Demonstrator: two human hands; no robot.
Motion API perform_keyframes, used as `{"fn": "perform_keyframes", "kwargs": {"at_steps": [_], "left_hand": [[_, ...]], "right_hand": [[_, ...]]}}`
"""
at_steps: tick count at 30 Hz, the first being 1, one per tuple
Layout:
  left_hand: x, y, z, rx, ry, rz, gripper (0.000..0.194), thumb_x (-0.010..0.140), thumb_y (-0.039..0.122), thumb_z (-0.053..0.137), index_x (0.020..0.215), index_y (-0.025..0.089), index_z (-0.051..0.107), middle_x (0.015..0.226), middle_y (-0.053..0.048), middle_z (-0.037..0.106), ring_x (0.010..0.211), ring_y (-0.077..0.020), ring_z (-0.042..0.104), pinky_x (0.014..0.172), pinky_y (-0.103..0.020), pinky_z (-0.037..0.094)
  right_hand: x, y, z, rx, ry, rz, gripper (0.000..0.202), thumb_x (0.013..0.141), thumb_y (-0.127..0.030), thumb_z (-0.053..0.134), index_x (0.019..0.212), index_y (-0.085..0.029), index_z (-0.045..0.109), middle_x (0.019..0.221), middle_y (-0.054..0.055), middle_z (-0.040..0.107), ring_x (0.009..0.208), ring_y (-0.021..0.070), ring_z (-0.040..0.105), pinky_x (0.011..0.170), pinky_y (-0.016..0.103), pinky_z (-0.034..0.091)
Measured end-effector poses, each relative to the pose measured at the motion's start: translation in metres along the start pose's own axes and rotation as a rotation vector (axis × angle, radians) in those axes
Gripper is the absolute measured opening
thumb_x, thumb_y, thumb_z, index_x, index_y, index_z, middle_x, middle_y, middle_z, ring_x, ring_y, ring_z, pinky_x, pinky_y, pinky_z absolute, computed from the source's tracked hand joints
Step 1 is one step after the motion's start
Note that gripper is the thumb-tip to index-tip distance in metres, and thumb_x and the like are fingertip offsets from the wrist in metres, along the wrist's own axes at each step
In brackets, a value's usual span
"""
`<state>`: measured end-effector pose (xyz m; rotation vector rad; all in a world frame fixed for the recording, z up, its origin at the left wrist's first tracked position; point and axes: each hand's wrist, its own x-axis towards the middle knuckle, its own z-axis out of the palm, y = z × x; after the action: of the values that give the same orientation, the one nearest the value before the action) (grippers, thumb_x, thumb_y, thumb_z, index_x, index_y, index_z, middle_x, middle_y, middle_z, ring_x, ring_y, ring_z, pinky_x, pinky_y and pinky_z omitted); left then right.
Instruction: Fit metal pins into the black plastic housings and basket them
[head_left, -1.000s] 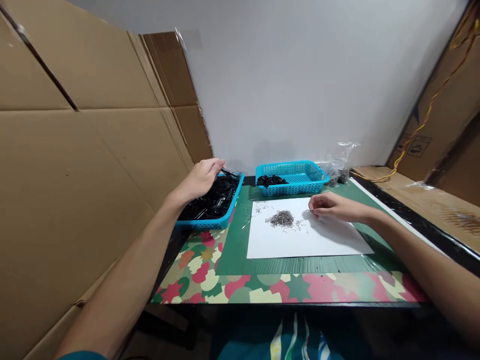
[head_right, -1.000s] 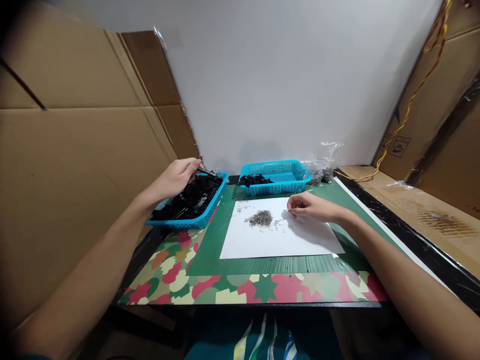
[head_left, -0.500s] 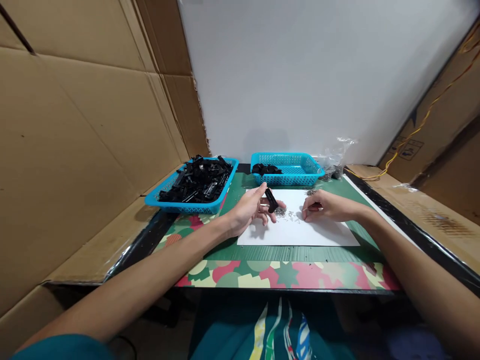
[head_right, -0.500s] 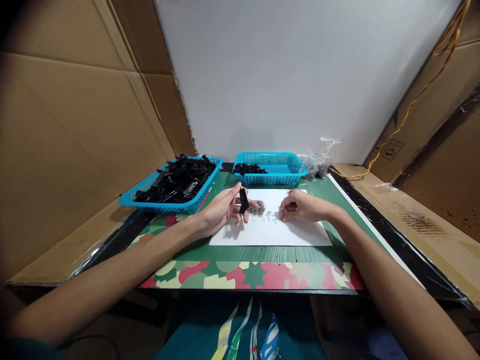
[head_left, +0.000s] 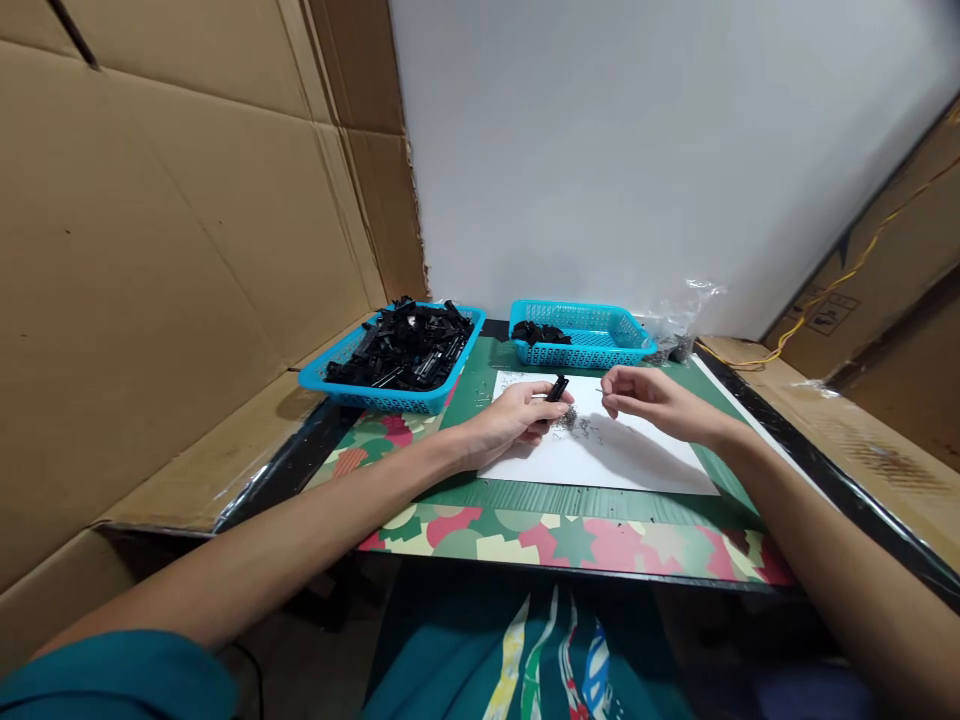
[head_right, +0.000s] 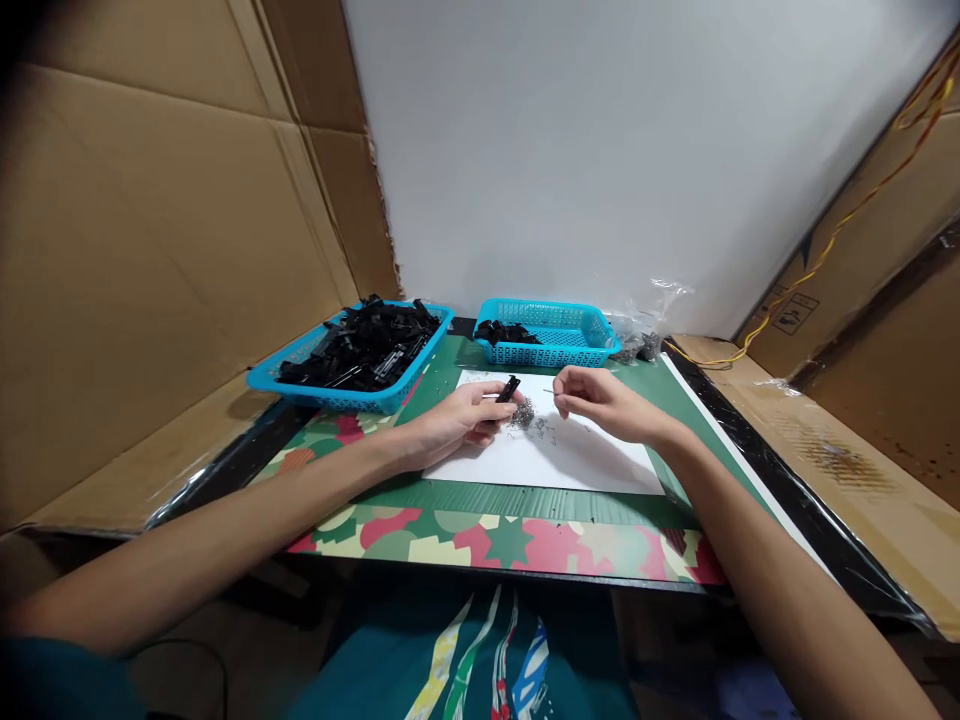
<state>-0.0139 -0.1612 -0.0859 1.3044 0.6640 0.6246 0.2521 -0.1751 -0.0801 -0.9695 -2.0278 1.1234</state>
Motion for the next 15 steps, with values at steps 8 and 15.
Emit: {"fn": "perform_keyframes", "kwargs": {"at_steps": [8, 15], "left_hand": [[0.005, -0.011, 0.009, 0.239, 0.024, 0.339, 0.025, 0.088, 0.036, 0.077, 0.093, 0.013, 0.068, 0.088, -0.001, 0.059, 0.08, -0.013, 0.052, 0.075, -0.027, 0.04], [0.007, -0.013, 0.006, 0.424, 0.125, 0.439, 0.037, 0.094, 0.042, 0.069, 0.071, 0.016, 0.057, 0.071, 0.003, 0.047, 0.069, -0.0121, 0.042, 0.067, -0.027, 0.034]], "right_hand": [[0.012, -0.007, 0.036, 0.315, 0.115, 0.01, 0.03, 0.096, -0.047, 0.073, 0.092, -0.02, 0.06, 0.069, -0.006, 0.044, 0.061, 0.0107, 0.029, 0.059, 0.03, 0.021], [0.014, 0.002, 0.044, 0.266, 0.127, 0.033, 0.035, 0.095, -0.056, 0.071, 0.095, -0.022, 0.06, 0.065, -0.007, 0.043, 0.059, 0.0114, 0.031, 0.057, 0.028, 0.025]]}}
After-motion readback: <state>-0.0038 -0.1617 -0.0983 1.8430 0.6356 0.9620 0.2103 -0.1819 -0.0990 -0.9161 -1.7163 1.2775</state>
